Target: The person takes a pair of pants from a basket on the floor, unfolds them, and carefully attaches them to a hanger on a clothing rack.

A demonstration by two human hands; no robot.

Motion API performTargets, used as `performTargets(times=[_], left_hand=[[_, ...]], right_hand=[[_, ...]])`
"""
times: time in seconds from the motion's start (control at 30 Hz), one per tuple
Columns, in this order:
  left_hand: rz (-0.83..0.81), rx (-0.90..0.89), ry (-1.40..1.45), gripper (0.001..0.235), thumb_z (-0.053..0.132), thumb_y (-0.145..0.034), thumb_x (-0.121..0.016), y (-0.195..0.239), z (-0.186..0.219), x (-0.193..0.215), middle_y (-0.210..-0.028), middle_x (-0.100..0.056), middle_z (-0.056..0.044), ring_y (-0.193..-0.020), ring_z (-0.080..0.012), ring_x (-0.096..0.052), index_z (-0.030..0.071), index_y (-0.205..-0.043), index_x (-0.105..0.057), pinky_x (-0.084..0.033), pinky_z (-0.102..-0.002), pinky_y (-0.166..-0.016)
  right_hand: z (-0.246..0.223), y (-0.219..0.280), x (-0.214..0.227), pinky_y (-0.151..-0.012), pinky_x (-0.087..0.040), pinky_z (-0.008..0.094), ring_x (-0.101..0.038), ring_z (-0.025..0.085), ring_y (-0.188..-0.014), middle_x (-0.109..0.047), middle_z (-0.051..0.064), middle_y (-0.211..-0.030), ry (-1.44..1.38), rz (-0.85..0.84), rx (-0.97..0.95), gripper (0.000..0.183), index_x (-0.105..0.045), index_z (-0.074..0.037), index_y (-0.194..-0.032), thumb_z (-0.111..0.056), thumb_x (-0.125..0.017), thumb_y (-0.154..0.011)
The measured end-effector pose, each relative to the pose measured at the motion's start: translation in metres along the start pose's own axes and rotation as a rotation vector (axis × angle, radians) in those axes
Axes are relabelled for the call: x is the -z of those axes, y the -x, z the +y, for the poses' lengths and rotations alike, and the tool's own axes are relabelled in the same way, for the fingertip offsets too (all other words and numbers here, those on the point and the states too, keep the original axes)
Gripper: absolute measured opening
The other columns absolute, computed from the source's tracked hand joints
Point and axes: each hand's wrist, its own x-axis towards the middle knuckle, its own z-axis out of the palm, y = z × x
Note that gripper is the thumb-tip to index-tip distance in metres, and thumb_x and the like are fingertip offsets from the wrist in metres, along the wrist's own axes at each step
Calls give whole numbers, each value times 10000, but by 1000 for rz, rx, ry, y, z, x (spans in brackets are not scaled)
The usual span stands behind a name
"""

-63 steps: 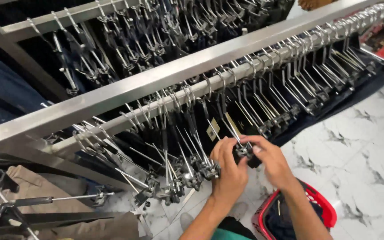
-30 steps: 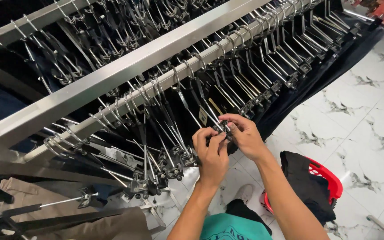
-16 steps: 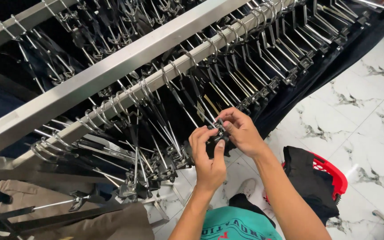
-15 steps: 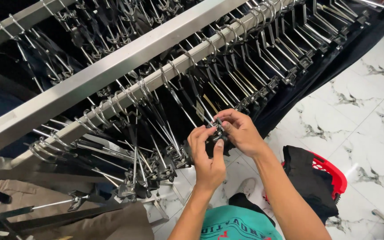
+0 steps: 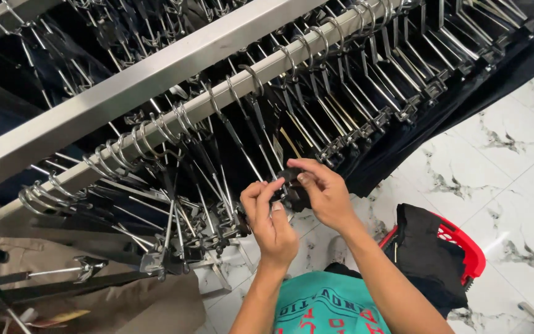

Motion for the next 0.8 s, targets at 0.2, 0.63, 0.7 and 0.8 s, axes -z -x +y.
performTargets(times=[0.2, 0.63, 0.7, 0.8], left_hand=[[75, -54, -119, 384, -5, -915, -418, 1, -6, -6, -1010, -399, -68, -1054, -261, -485, -20, -1171, -704, -398, -452, -1152], [8, -232, -341, 377, 163, -1052, -402, -4, 7, -1, -1055, -482, -117, -1030, -282, -504, -21, -1186, -701, -497, -395, -891], [-13, -245, -341, 360, 152, -1053, -425, -5, 6, 1, -1049, -480, -116, -1029, -290, -493, -18, -1216, -698, -483, -406, -897], [-56, -253, -358, 353, 186, -1063, -468, -7, 4, 3, -1018, -462, -98, -995, -285, -468, 5, -1247, -710, -458, -415, -876]], right_hand=[[-13, 5, 12, -877, -615, 438, -724, 291, -991, -687, 188, -1272, 12, -140, -15, 423, -707, -17, -1287, 59, -632, -877], [-36, 4, 34, -582, -630, 258, -842, 133, -745, -835, 35, -947, 560, -178, -24, 547, -431, -225, -1541, -269, -524, -1004], [-31, 4, 31, -568, -595, 276, -756, 122, -658, -826, 29, -959, 580, -148, 60, 461, -552, -183, -1438, -245, -571, -982], [-38, 5, 25, -638, -617, 300, -733, 140, -683, -797, 31, -1079, 576, -110, 88, 392, -689, -143, -1301, -204, -622, -920]])
